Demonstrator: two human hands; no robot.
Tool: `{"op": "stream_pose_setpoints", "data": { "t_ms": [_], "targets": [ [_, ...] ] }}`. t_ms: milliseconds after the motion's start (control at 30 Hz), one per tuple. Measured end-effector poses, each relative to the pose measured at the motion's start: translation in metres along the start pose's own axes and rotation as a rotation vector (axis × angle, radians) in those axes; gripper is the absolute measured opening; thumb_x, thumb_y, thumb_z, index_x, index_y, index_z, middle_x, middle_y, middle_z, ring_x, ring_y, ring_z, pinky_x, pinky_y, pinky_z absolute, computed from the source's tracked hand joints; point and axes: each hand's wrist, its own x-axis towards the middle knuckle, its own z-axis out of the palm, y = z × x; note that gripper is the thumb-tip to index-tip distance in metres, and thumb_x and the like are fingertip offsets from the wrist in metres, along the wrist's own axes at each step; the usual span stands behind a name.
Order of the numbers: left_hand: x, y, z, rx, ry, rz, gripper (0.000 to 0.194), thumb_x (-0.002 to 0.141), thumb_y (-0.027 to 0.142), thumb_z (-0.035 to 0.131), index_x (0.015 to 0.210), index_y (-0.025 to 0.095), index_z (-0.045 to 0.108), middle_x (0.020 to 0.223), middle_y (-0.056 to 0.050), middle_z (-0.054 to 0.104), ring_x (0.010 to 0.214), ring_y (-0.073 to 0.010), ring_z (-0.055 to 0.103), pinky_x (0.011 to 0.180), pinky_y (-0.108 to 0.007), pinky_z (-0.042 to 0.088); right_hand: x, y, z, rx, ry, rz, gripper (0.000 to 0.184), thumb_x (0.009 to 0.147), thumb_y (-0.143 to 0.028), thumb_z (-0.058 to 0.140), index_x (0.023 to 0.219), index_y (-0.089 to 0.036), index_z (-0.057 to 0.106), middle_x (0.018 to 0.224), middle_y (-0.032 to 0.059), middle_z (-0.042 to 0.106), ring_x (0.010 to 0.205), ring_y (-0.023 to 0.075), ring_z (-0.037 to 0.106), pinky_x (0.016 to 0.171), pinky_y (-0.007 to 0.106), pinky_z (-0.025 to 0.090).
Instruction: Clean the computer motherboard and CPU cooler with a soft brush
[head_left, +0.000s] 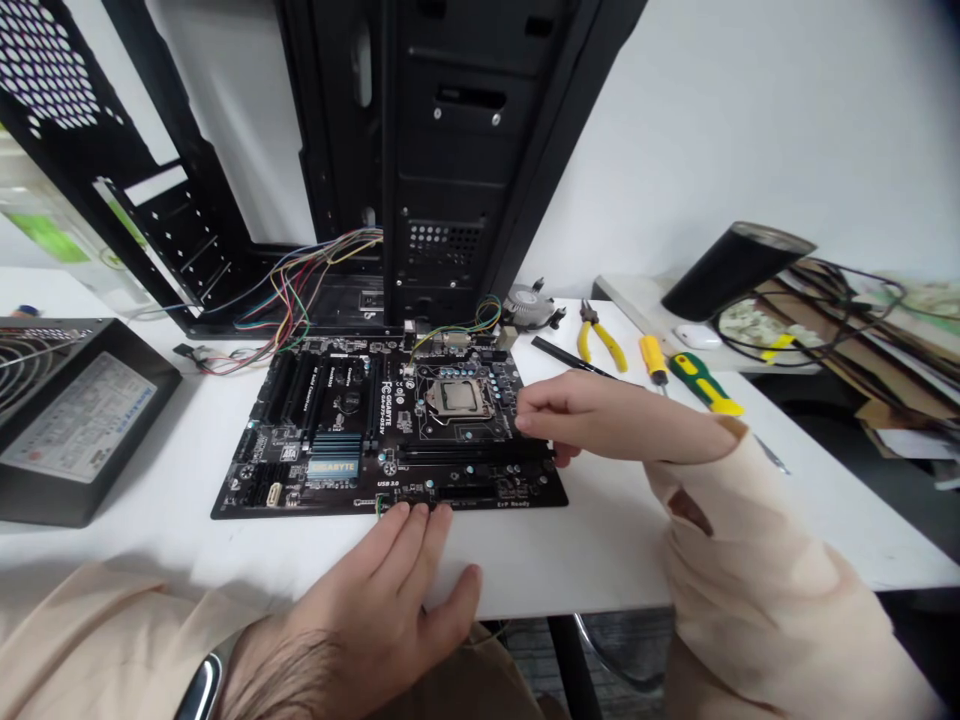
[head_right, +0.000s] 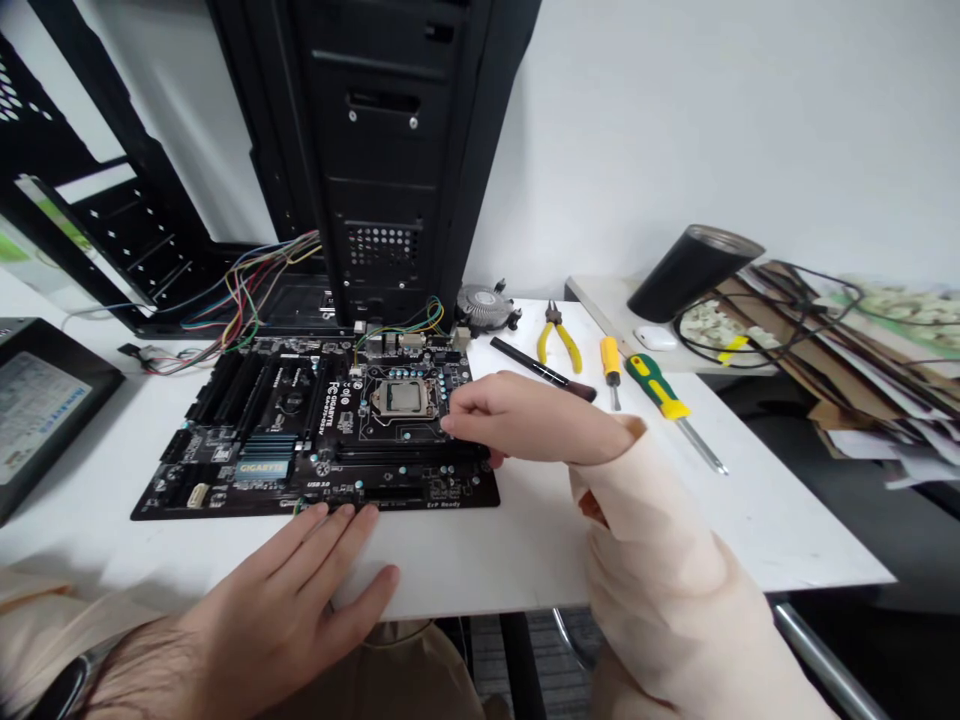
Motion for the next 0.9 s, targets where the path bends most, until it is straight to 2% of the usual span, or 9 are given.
{"op": "stream_pose_setpoints", "data": {
  "t_ms": [333,433,533,667,800,900],
  "targets": [
    [-0.002,0.002,0.003,-0.009,-0.009,-0.011,0.027,0.093,0.020,0.045,0.119,0.018,0.048,0.112,-0.016,0.071,0.101,-0.0278,0.068,0.106,-0.047,0.029,-0.001,0.003,0.001,0.006,0.002,-0.039,0.032,0.087,-0.044,0.046,0.067,-0.020,0.048,0.062,-0.0037,0.054,0.058,0.0126,0.063,0.054,0.024,0.042],
    [0.000,0.000,0.001,-0.013,-0.016,0.008,0.025,0.094,0.018,0.042,0.118,0.017,0.049,0.112,-0.017,0.071,0.099,-0.0281,0.069,0.105,-0.047,0.028,-0.002,0.005,0.002,-0.026,0.016,-0.061,0.030,0.087,-0.045,0.045,0.070,-0.021,0.052,0.061,-0.0030,0.057,0.057,0.0121,0.059,0.053,0.024,0.040],
    [0.001,-0.001,-0.001,-0.021,-0.020,-0.007,0.024,0.096,0.018,0.040,0.117,0.018,0.050,0.112,-0.016,0.072,0.098,-0.0273,0.069,0.105,-0.046,0.028,-0.004,0.005,0.002,-0.082,0.061,-0.133,0.029,0.087,-0.045,0.044,0.078,-0.022,0.059,0.059,-0.0030,0.058,0.053,0.0109,0.052,0.051,0.023,0.036],
    [0.002,-0.001,-0.002,-0.017,0.001,-0.019,0.021,0.096,0.019,0.040,0.115,0.018,0.049,0.108,-0.013,0.073,0.096,-0.0255,0.070,0.103,-0.043,0.032,-0.009,0.003,0.005,-0.119,0.106,-0.213,0.029,0.088,-0.044,0.044,0.082,-0.022,0.062,0.053,-0.0044,0.053,0.048,0.0095,0.043,0.048,0.023,0.031],
    [0.001,0.000,0.002,0.001,0.064,-0.033,0.019,0.096,0.024,0.044,0.113,0.018,0.051,0.104,-0.012,0.075,0.094,-0.0256,0.071,0.105,-0.044,0.033,-0.013,0.003,0.009,-0.147,0.146,-0.212,0.031,0.089,-0.045,0.044,0.086,-0.022,0.064,0.050,-0.0045,0.052,0.046,0.0099,0.042,0.047,0.023,0.030],
    [0.000,0.001,0.006,0.013,0.108,-0.047,0.020,0.094,0.027,0.051,0.112,0.018,0.051,0.099,-0.011,0.075,0.093,-0.0241,0.070,0.110,-0.046,0.032,-0.017,0.013,0.004,-0.155,0.250,-0.171,0.033,0.089,-0.048,0.044,0.091,-0.023,0.065,0.052,-0.0033,0.055,0.047,0.0114,0.045,0.050,0.025,0.034]
  ]
}}
